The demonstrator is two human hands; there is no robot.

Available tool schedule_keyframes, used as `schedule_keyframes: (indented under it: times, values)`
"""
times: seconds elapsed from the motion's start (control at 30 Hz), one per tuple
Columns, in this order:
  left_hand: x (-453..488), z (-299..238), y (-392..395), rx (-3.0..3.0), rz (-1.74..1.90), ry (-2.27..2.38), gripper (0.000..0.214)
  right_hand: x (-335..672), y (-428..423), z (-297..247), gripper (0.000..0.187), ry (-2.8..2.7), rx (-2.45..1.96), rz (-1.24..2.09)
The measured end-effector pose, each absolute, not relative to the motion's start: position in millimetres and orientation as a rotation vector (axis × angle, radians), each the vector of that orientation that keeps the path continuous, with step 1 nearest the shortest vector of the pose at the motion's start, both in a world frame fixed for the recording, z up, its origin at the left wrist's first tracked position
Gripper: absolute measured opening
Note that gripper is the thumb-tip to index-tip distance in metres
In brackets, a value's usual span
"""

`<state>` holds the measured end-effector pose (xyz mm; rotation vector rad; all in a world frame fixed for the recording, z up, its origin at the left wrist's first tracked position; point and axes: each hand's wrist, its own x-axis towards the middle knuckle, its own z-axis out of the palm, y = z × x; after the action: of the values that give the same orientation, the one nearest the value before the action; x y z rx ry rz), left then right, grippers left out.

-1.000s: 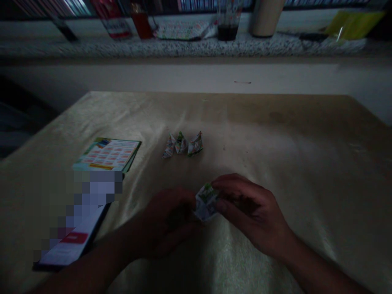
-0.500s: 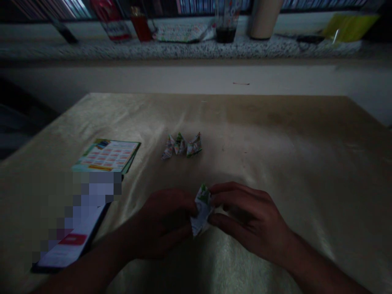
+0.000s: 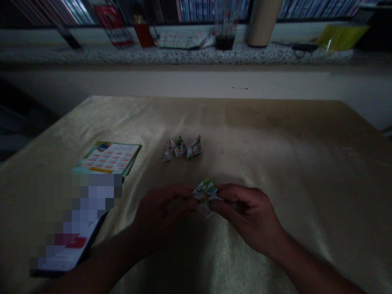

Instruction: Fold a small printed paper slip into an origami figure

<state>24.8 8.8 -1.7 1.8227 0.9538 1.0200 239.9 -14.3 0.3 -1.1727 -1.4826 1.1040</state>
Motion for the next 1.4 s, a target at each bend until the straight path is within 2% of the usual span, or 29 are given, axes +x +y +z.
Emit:
schedule_keyframes:
  times: [0.27,0.6,0.87,1.03,1.4]
  values:
    - [34,0,3,1.52,1.072,1.178,0.005,235,-16,-3,0.009,-1.399,-1.158,1.084]
    - [41,5,0,1.088,1.056,1.129,0.015,230,-22,-2,0.016,-1.424,-1.068,0.893]
    - [34,-1,6,1.307,0.869,1.007,0.033,232,-21,-1,0.013,-1.621,-1.054,0.85]
    - [30,0,9,1.401,0.845,0.859,0.015,233,-20,2,0.012,-1.759,-1.005,0.784]
    - [34,3,7,1.308,0.971,0.959,0.007,228,-23,2,0.012,-1.784,-1.125,0.568]
